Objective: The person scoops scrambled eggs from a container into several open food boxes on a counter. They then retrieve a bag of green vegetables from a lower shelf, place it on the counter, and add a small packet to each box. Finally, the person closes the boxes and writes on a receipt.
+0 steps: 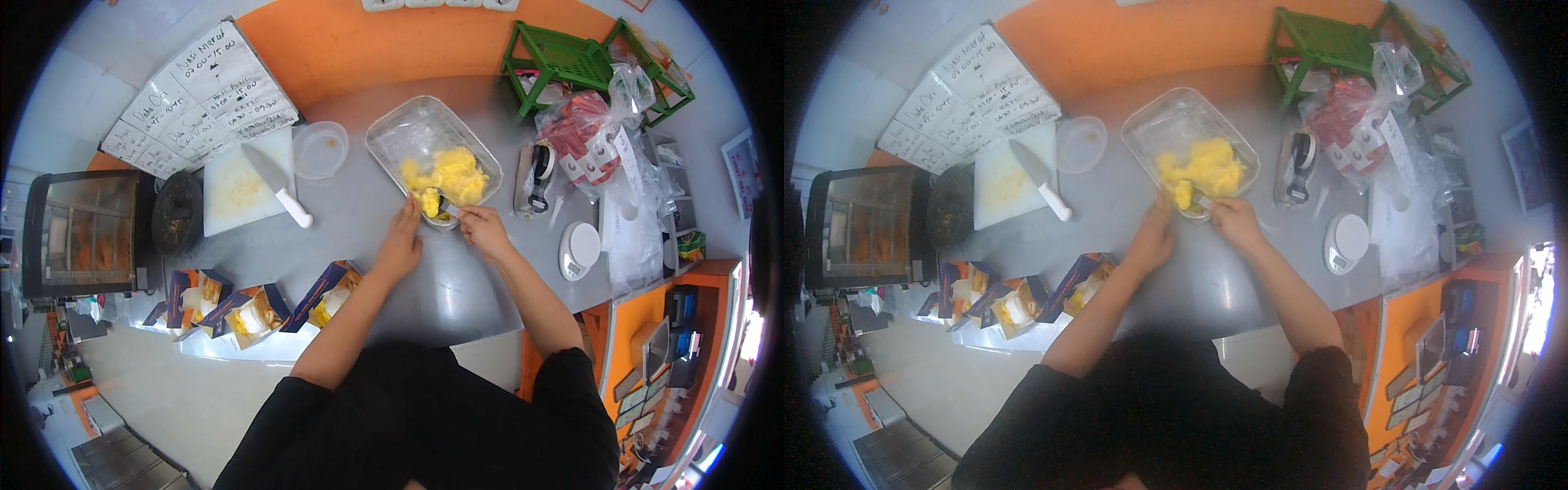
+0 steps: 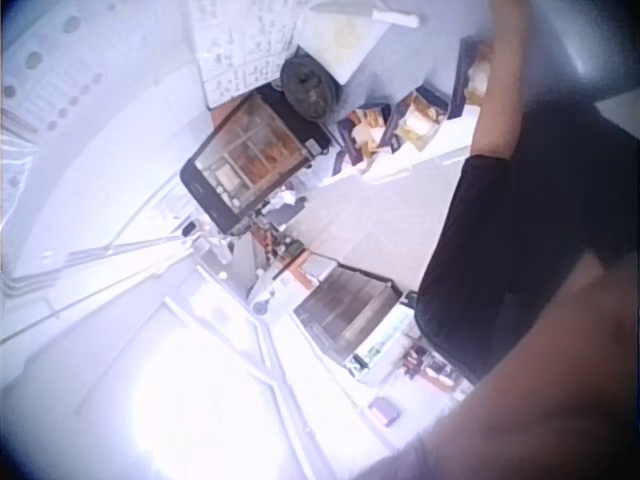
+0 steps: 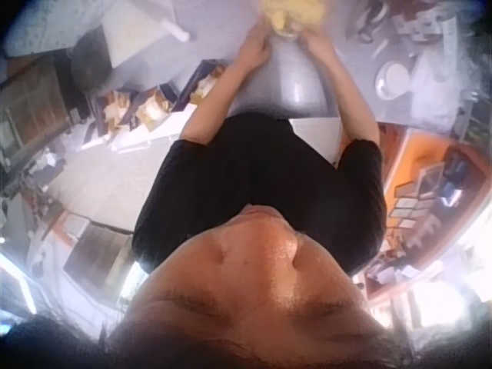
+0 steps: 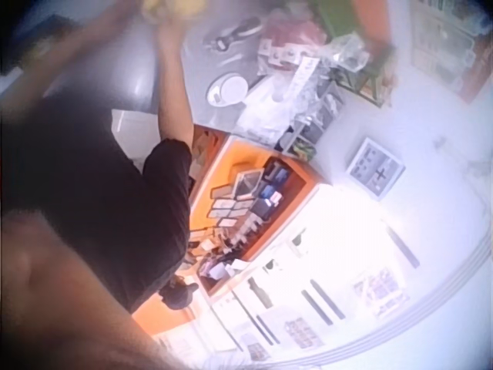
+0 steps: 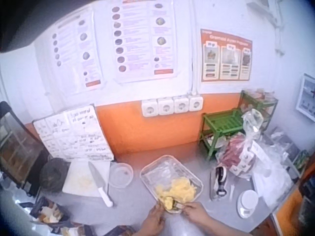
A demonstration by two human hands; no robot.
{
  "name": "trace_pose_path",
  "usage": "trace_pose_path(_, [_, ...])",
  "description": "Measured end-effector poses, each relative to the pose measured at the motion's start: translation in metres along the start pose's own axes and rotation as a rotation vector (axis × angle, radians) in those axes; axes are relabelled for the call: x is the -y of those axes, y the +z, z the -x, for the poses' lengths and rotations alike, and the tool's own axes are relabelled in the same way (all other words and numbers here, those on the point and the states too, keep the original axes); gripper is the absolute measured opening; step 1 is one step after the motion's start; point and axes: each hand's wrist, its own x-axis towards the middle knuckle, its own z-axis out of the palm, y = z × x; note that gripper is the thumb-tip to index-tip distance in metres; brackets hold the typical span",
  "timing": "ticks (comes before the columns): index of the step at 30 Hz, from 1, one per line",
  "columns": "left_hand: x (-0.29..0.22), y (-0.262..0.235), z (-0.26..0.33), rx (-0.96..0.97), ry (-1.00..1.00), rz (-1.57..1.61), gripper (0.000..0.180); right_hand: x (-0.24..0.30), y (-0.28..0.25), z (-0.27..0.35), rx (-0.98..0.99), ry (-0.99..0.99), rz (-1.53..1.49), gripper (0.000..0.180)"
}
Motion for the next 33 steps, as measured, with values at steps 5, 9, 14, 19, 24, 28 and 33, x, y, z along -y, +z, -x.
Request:
trace_pose_path(5, [0.002, 0.000, -0.001, -0.008, 0.000, 0.004, 0.078, 0.010, -0.002, 0.009, 0.051, 0.242, -0.477, 0.020])
trace_pose_path(9, [-0.001, -0.002, -0.001, -0.016, -0.005, 0.063, 0.079, 0.004, -0.007, 0.011, 0.000, 0.246, -0.498, 0.023])
trace_pose_path(14, [-0.002, 0.004, 0.001, -0.032, -0.021, 0.092, 0.081, -0.016, -0.009, 0.008, -0.253, -0.643, 0.770, 0.019])
trace_pose_path(19, [-0.004, 0.002, 0.003, -0.022, -0.006, 0.102, 0.082, 0.025, -0.012, 0.020, -0.107, -0.840, 1.471, 0.021])
trace_pose_path(24, [-0.005, 0.000, 0.003, -0.016, -0.008, 0.095, 0.083, 0.044, -0.018, 0.017, 0.112, -0.737, 1.572, 0.022])
trace_pose_path(28, [0.001, 0.004, 0.005, -0.018, -0.016, 0.112, 0.087, 0.042, -0.017, 0.012, 0.117, -0.670, 1.222, 0.020])
trace_pose_path(33, [-0.005, 0.000, 0.007, 0.007, -0.017, 0.140, 0.087, 0.015, -0.024, -0.013, 0.029, -0.197, 0.515, 0.019])
